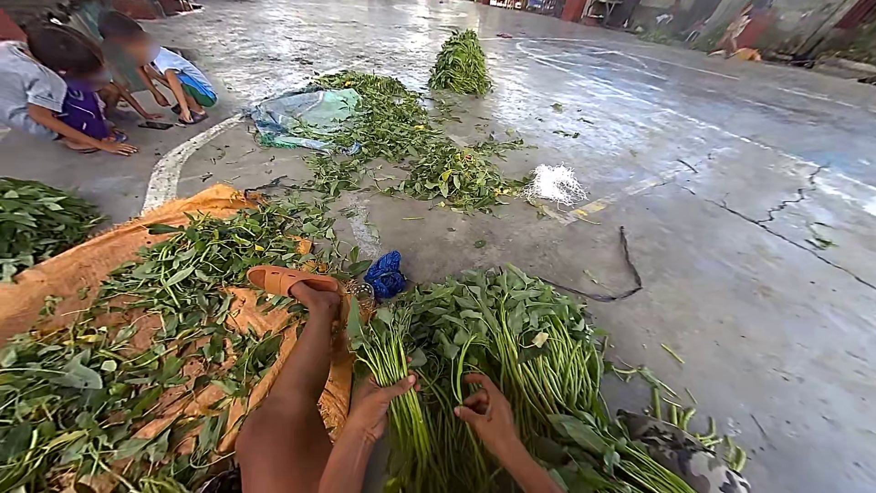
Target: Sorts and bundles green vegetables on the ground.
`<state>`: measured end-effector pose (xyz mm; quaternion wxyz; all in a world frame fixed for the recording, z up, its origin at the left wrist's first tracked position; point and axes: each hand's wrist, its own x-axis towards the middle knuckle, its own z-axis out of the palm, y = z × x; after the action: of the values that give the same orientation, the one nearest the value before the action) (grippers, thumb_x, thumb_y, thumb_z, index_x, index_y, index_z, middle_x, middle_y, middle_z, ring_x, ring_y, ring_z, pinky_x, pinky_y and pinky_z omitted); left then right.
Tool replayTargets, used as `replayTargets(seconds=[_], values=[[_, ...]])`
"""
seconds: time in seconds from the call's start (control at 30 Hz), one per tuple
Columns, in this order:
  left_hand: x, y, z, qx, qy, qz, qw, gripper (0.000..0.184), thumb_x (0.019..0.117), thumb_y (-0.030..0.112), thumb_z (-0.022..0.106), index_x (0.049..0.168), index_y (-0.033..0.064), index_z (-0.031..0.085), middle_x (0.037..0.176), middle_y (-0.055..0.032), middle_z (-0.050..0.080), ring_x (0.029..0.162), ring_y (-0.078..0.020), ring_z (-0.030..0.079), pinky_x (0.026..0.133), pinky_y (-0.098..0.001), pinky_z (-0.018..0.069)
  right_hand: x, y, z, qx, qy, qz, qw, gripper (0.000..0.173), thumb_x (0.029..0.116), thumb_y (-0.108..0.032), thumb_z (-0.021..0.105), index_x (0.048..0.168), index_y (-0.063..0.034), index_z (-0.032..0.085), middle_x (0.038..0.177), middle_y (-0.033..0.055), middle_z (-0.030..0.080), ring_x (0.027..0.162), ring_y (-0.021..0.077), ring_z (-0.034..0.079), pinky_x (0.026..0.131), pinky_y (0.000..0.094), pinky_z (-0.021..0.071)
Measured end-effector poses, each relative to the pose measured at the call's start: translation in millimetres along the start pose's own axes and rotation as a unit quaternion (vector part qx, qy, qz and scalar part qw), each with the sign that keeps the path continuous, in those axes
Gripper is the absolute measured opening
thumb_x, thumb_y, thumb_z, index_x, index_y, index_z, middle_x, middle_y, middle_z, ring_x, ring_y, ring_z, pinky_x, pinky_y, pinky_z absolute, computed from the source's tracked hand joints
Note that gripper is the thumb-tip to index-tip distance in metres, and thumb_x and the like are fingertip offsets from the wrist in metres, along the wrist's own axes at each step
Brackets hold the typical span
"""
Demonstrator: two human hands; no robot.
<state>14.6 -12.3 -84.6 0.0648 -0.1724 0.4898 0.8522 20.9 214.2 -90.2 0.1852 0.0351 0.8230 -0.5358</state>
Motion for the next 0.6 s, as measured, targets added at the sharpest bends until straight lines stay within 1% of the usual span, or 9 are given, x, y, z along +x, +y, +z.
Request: replayTargets(seconds=[0.07,0.13,0.23,0.33,0.4,0.47,0.5,0.53,0.6], values=[[6,-7,2,0.024,-0.004,-0.022,0.999,0.032,0.0858,-0.016,0.064,0.116,-0.0053,0.06,0.089,-0.0129,0.073,0.077,-0.0216,0.072,0.074,-0.0344,0.0624,-9,12,14,-0.045,-0.034,-0.025,0.998,0.054,0.0913,-0.014,0.075,0.142,-0.0048,0.056,0.099,0.0122,0.073,0.086,0.0219,0.071,0.083,0.0392,0.0577],[8,-15,1,0.08,-0.025,-0.047,0.995,0.035,0.0848,-0.015,0.068,0.118,-0.005,0.06,0.097,-0.0134,0.074,0.084,-0.0221,0.073,0.079,-0.0354,0.0617,-14,17,22,-0.077,-0.056,-0.062,0.994,0.048,0.0926,-0.014,0.072,0.138,-0.006,0.061,0.098,0.011,0.074,0.084,0.0205,0.071,0.082,0.0373,0.058],[4,-22,4,0.151,-0.042,-0.085,0.984,0.043,0.0816,-0.013,0.074,0.121,-0.0027,0.058,0.102,-0.0096,0.073,0.092,-0.0166,0.072,0.086,-0.0323,0.0601,-16,13,24,-0.122,-0.073,-0.093,0.986,0.039,0.0951,-0.011,0.068,0.133,-0.0049,0.066,0.104,0.014,0.073,0.091,0.0235,0.071,0.087,0.0389,0.0567],[0,-25,1,0.138,-0.079,-0.099,0.982,0.04,0.0835,-0.013,0.071,0.121,-0.0023,0.059,0.1,-0.0093,0.076,0.091,-0.0172,0.073,0.087,-0.0327,0.0601,-17,8,24,-0.143,-0.087,-0.084,0.982,0.032,0.0981,-0.011,0.064,0.129,-0.0022,0.069,0.113,0.0162,0.073,0.103,0.026,0.071,0.097,0.0418,0.0542],[-1,-27,-3,0.119,-0.099,-0.092,0.984,0.034,0.0834,-0.012,0.07,0.115,-0.0018,0.061,0.097,-0.0092,0.076,0.09,-0.0179,0.074,0.087,-0.0332,0.06,-16,5,25,-0.112,-0.119,-0.053,0.985,0.03,0.0995,-0.013,0.064,0.126,0.001,0.067,0.112,0.0167,0.073,0.101,0.0249,0.072,0.095,0.0407,0.0551],[-1,-28,-7,0.083,-0.097,-0.072,0.989,0.028,0.0812,-0.01,0.071,0.108,-0.0028,0.064,0.094,-0.0111,0.076,0.085,-0.0204,0.074,0.083,-0.0351,0.0611,-7,1,20,-0.102,-0.167,-0.031,0.98,0.034,0.102,-0.023,0.063,0.124,0.0025,0.062,0.109,0.0171,0.072,0.095,0.0248,0.071,0.09,0.0414,0.0568],[0,-28,-9,0.058,-0.091,-0.06,0.992,0.03,0.0808,-0.009,0.071,0.109,-0.0039,0.062,0.094,-0.013,0.075,0.085,-0.0225,0.074,0.082,-0.0369,0.0616,1,-4,13,-0.125,-0.167,-0.031,0.978,0.039,0.1027,-0.031,0.062,0.124,0.0023,0.062,0.108,0.0177,0.071,0.096,0.0264,0.07,0.091,0.0436,0.0557],[1,-27,-10,0.031,-0.082,-0.049,0.995,0.034,0.0809,-0.009,0.071,0.112,-0.0047,0.059,0.096,-0.0146,0.075,0.085,-0.024,0.074,0.082,-0.038,0.0621,10,-10,3,-0.162,-0.14,-0.037,0.976,0.044,0.1028,-0.036,0.061,0.124,0.0022,0.064,0.112,0.0191,0.07,0.1,0.0293,0.07,0.094,0.0468,0.0542],[0,-21,-9,-0.012,-0.042,-0.039,0.998,0.036,0.0813,-0.011,0.068,0.115,-0.005,0.057,0.096,-0.0153,0.074,0.084,-0.0239,0.074,0.078,-0.037,0.0627,34,-25,-25,-0.255,-0.033,-0.039,0.966,0.044,0.1034,-0.033,0.06,0.127,0.0039,0.063,0.122,0.0232,0.065,0.108,0.0358,0.067,0.098,0.0508,0.0529]])
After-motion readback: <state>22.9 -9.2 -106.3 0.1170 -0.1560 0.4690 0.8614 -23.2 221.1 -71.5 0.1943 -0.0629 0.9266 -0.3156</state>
